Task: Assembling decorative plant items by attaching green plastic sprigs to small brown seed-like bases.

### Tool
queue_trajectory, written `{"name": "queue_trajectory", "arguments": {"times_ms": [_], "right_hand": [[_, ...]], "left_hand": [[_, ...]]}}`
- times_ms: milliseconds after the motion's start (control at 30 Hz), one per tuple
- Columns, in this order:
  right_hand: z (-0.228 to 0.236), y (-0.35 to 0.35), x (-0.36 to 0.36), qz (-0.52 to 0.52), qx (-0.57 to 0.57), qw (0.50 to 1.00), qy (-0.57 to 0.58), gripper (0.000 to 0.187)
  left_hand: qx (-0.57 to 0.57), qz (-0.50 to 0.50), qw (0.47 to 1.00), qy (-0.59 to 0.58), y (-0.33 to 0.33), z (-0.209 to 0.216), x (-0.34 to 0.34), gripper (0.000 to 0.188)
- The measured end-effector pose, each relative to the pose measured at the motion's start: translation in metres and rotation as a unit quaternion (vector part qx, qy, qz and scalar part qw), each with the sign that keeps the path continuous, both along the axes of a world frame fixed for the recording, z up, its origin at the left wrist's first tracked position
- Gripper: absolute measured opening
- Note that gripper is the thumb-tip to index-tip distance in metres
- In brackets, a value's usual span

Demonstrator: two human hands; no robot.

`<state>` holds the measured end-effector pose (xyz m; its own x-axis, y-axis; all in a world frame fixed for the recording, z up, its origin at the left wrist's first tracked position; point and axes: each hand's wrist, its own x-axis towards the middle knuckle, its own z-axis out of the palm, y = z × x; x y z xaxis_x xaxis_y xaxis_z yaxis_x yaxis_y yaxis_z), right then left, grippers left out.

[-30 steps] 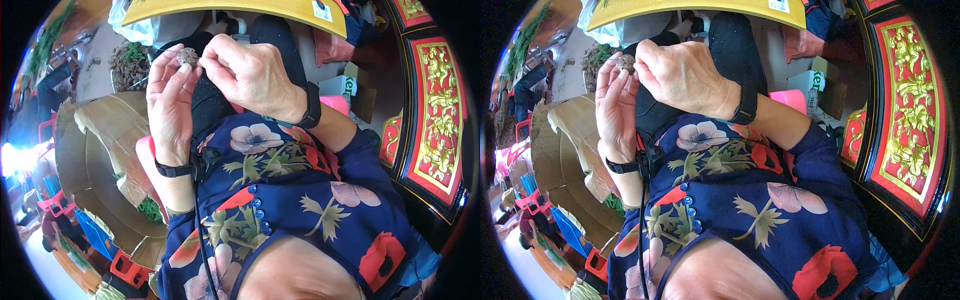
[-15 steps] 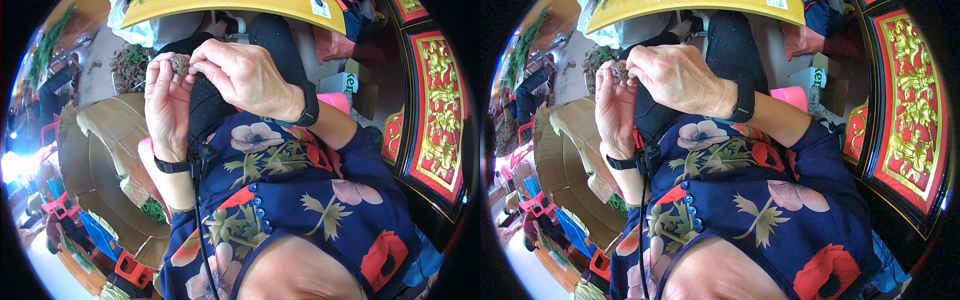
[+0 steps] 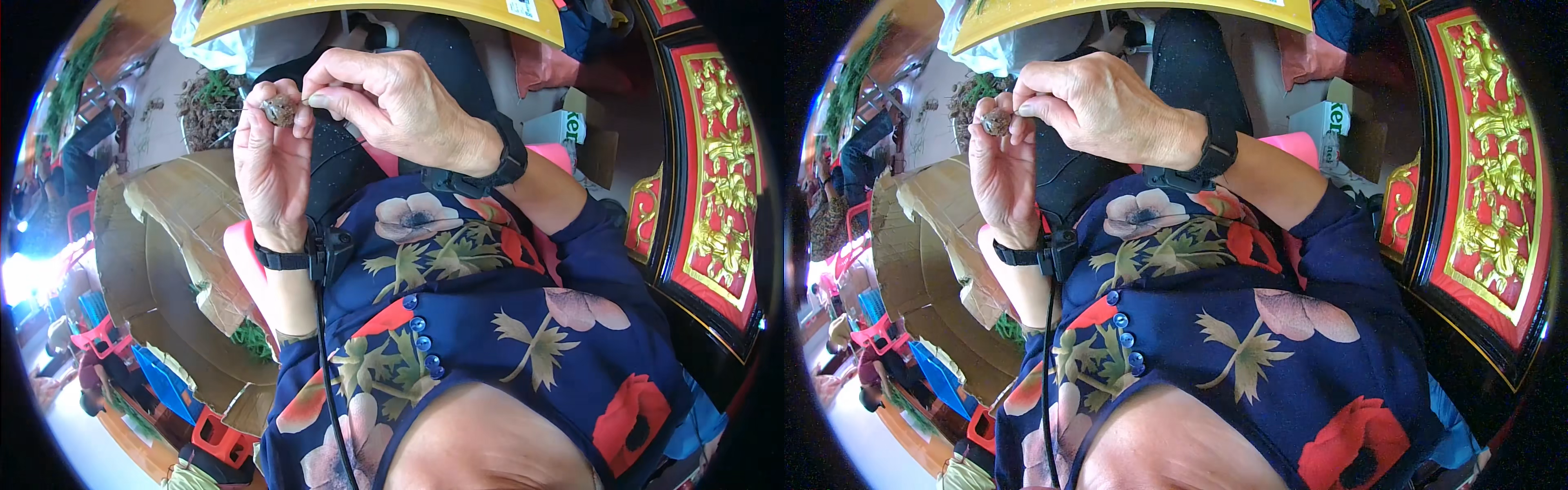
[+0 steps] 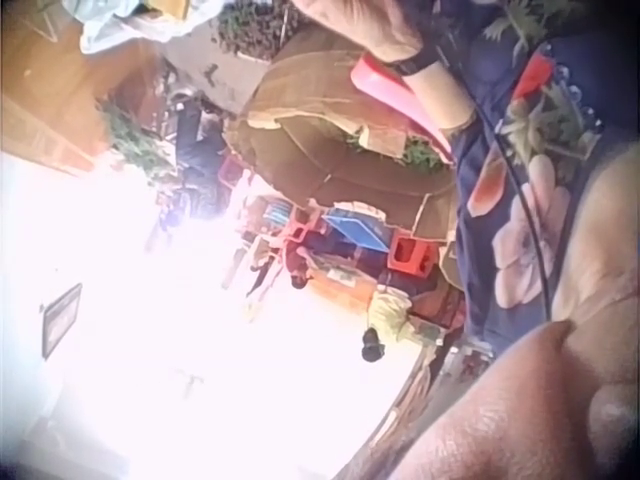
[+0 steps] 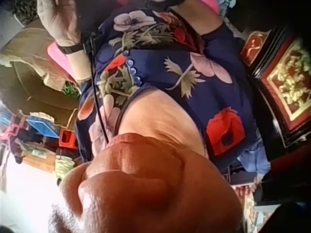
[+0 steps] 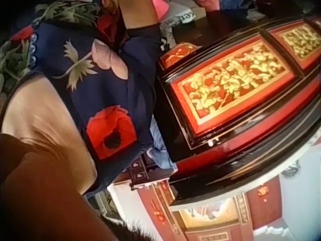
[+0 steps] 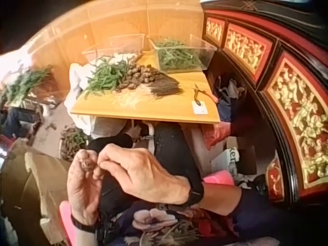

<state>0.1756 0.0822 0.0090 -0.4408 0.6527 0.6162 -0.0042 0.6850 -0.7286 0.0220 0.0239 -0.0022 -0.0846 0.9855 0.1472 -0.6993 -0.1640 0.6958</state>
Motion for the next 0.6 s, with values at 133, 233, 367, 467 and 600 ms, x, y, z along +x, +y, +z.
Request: {"name": "queue_trajectory", "arguments": {"times_ms": [133,233,367,467,600], "right_hand": [[0.001,0.0,0.004,0.02,-0.003,1.0,-0.021,0.005],[-0.002,-0.003,0.003,0.019,-0.022,0.999,-0.028,0.004],[-0.003,-0.006,0.001,0.0,-0.052,0.999,-0.015,0.004],[-0.001,-0.005,0.003,-0.009,-0.055,0.998,-0.009,0.004],[0.004,-0.002,0.006,-0.04,0.001,0.999,-0.019,0.004]], "left_hand": [[0.011,0.02,0.999,0.034,0.0,0.001,-0.001,0.019],[0.047,0.063,0.992,0.1,0.002,0.005,0.0,0.017],[0.055,0.093,0.982,0.155,-0.001,0.012,0.003,0.014],[0.042,0.092,0.986,0.131,-0.001,0.012,0.006,0.011],[0.044,0.081,0.987,0.132,0.001,0.007,0.007,0.012]]}}
